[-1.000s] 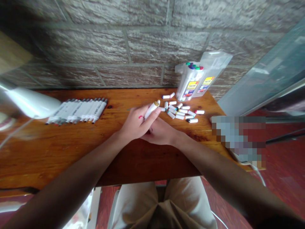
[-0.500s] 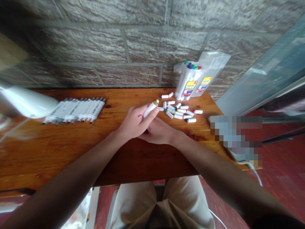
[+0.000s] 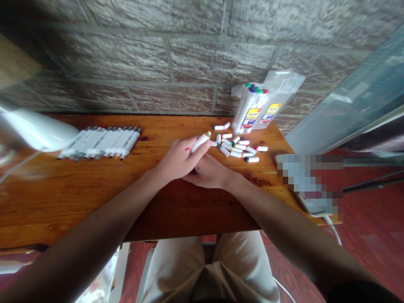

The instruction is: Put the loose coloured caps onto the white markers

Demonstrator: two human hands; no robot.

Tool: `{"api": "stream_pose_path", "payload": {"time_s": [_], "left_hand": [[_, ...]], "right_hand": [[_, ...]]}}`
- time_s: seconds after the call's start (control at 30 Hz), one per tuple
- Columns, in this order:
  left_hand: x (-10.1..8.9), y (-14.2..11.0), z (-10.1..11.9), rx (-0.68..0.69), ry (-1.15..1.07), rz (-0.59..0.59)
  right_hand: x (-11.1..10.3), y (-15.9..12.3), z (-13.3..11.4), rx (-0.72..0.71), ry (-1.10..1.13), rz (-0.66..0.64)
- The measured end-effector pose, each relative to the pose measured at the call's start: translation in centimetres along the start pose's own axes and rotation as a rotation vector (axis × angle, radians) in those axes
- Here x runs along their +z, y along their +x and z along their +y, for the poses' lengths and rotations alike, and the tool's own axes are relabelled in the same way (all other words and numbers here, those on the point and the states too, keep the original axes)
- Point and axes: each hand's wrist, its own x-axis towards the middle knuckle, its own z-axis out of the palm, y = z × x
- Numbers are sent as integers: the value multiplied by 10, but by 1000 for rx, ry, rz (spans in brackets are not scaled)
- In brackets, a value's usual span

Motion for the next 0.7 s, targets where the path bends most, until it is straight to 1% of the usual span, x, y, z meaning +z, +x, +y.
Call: {"api": "stream_pose_path", "payload": {"time_s": [0.2, 0.37, 0.53, 0.6, 0.7], "left_hand": [[-2, -1, 3, 23, 27, -1], [-5, -6, 10, 29, 154, -41], [-5, -9, 13, 123, 255, -41], [-4, -7, 10, 125, 239, -48], [-2, -3, 3, 87, 141, -25]], "right_hand": [[0, -3, 0, -20, -28, -24], [2, -7, -4, -36, -130, -8], [10, -7, 2, -73, -218, -17], [10, -4, 7, -77, -207, -15], [6, -1, 14, -57, -114, -26]]}}
